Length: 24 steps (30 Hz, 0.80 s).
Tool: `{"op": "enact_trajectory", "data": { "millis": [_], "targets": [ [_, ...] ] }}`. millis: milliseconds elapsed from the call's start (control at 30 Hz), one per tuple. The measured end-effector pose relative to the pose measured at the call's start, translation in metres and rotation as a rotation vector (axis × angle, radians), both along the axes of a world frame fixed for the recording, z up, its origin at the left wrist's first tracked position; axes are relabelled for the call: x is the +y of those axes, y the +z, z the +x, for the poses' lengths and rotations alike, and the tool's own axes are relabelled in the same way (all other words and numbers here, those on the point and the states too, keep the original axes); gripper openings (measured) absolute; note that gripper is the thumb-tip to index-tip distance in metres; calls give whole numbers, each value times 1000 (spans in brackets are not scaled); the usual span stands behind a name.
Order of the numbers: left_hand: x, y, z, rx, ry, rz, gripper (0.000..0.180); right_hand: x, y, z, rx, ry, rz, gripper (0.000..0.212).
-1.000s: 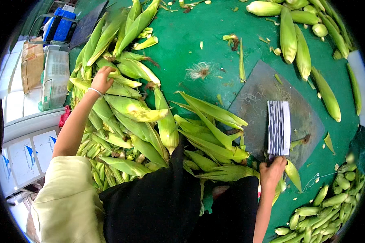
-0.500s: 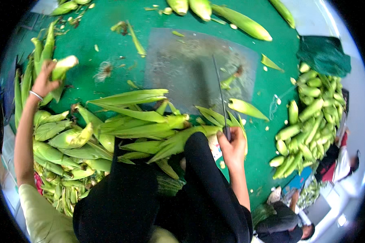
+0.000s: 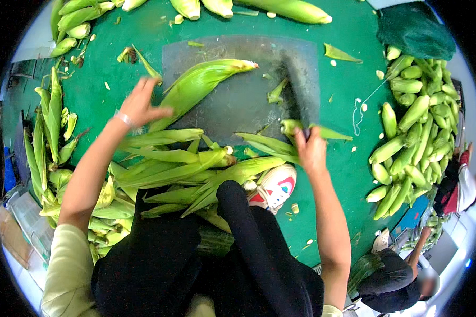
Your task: The person husks corn by using a cleaver to trim the ends of the cobs on a cutting board, then peels away the green husks by hand and tosses the cleaned cobs onto a pile.
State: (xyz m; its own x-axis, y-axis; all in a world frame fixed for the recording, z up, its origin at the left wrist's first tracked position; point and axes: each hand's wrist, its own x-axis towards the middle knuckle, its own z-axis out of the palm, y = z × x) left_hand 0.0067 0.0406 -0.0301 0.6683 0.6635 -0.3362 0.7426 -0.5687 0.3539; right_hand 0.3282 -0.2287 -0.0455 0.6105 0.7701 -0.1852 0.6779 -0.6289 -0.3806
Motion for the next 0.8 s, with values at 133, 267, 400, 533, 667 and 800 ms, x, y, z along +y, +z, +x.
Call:
{"op": "enact_trajectory", "data": {
  "millis": [133,267,400,533,667,800],
  "targets": [
    [-56,-32,-68,-33,121,-240,64,-54,19,-68,224,403,-277,32],
    [-67,-44,-58,-314,241,-170,45,-59,38,-73,500,632,-162,34],
    [-32,-11,-40,-287,378,-105,49,-13,64,-84,386,187,24,29],
    [-27,39,-9,-65,275,-119,60,25,86,-75,644,-90,323,37],
    [-45,31,-3,69,147,27,57,50,133,-85,716,-88,785,40],
    [-58,25,-2,146,135,28,58,70,64,-84,632,-113,673,48]
  ]
}}
